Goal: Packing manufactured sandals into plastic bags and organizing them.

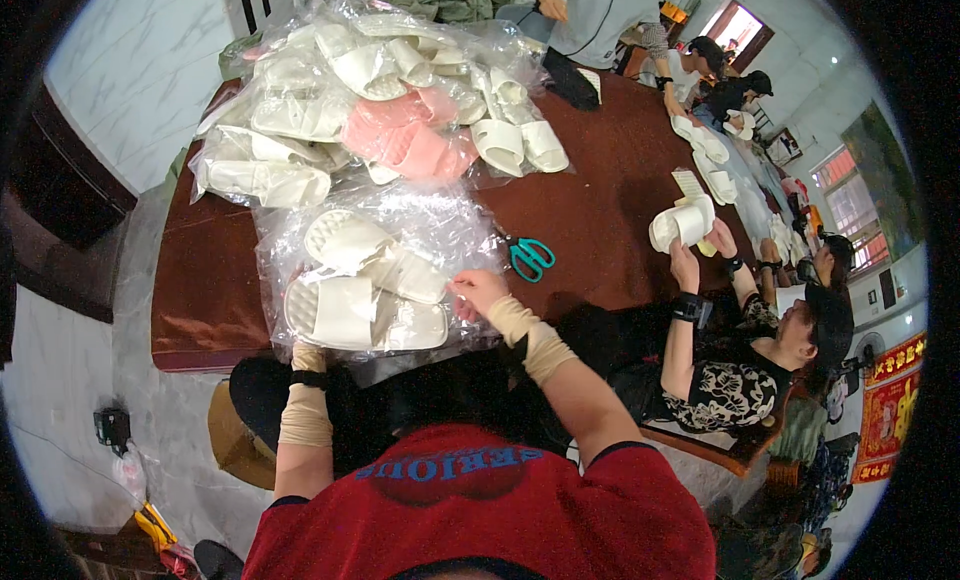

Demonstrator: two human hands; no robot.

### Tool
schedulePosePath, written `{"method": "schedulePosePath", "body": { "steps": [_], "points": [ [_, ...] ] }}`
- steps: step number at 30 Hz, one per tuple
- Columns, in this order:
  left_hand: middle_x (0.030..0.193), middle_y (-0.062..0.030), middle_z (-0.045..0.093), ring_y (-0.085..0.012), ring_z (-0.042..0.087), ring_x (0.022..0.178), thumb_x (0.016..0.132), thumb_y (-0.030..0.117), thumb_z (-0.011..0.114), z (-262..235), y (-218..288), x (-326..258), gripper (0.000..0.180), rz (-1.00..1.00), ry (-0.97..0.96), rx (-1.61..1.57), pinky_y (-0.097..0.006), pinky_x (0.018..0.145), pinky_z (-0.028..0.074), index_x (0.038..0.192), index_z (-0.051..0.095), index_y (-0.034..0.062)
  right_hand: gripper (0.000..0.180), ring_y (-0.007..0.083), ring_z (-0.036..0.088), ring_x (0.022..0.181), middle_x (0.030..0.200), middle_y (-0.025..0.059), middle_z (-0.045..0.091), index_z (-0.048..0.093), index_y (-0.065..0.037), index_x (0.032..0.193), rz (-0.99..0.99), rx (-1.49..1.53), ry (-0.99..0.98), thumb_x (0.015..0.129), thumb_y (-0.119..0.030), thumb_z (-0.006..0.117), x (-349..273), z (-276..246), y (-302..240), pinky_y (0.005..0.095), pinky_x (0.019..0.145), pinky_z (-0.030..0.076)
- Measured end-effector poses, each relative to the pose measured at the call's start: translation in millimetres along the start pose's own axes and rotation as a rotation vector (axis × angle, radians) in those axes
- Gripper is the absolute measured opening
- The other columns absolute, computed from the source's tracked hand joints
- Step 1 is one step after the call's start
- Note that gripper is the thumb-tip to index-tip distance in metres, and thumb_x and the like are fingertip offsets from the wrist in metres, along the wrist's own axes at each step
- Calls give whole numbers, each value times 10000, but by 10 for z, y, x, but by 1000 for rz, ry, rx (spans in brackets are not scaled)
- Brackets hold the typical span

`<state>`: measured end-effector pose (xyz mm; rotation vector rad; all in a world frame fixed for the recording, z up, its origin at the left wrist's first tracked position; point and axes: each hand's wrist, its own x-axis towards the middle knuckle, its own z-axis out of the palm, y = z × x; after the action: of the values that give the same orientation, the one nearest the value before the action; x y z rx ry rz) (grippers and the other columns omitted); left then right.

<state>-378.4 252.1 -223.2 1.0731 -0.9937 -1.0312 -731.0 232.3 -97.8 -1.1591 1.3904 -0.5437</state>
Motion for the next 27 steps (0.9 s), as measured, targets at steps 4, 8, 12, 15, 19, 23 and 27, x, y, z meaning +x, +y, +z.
{"method": "schedulePosePath", "body": {
  "steps": [4,8,12,15,19,23,27],
  "points": [
    [1275,-133,488,-253,471,1161,941,277,407,-81,-57,-75,468,20,-53,-67,-419,1045,302,1332,388,20,326,180,567,419,559,105,593,603,7,979,-99,-280,248,865,-296,565,78,-7,-34,279,370,417],
    [1279,-132,485,-251,468,1164,943,283,398,-84,-85,-53,469,22,-77,-124,-417,1044,303,1330,389,19,266,181,554,423,634,104,608,592,6,949,140,76,149,866,-245,569,157,55,-46,279,365,410],
    [1282,-131,483,-249,466,1167,945,290,389,0,-91,-30,470,33,-72,-159,-416,1044,305,1329,391,19,168,180,520,409,651,103,585,576,-9,885,342,559,-5,855,-174,577,313,-138,120,279,329,379],
    [1285,-130,481,-247,464,1169,947,294,382,45,-115,-16,470,29,-79,-183,-415,1044,306,1328,392,18,245,163,490,400,668,100,581,577,-4,878,247,300,-55,830,-237,635,332,-254,205,268,316,359],
    [1288,-128,478,-245,462,1172,949,300,373,-93,-162,-148,472,19,-60,-192,-413,1043,307,1326,393,18,348,147,481,393,715,128,634,587,0,896,318,239,-80,809,-326,671,150,12,-104,256,315,343],
    [1292,-127,475,-243,459,1175,951,307,364,-75,-169,-152,473,20,-61,-206,-411,1043,309,1325,394,17,377,135,478,386,709,133,652,593,0,899,277,223,-45,806,-356,672,179,60,-12,254,311,339],
    [1295,-126,473,-240,457,1178,954,313,355,-11,-162,-83,475,24,-73,-222,-410,1043,311,1323,395,17,339,134,510,426,703,89,630,578,-11,909,250,154,-40,798,-316,677,235,71,54,244,334,359]
  ]
}}
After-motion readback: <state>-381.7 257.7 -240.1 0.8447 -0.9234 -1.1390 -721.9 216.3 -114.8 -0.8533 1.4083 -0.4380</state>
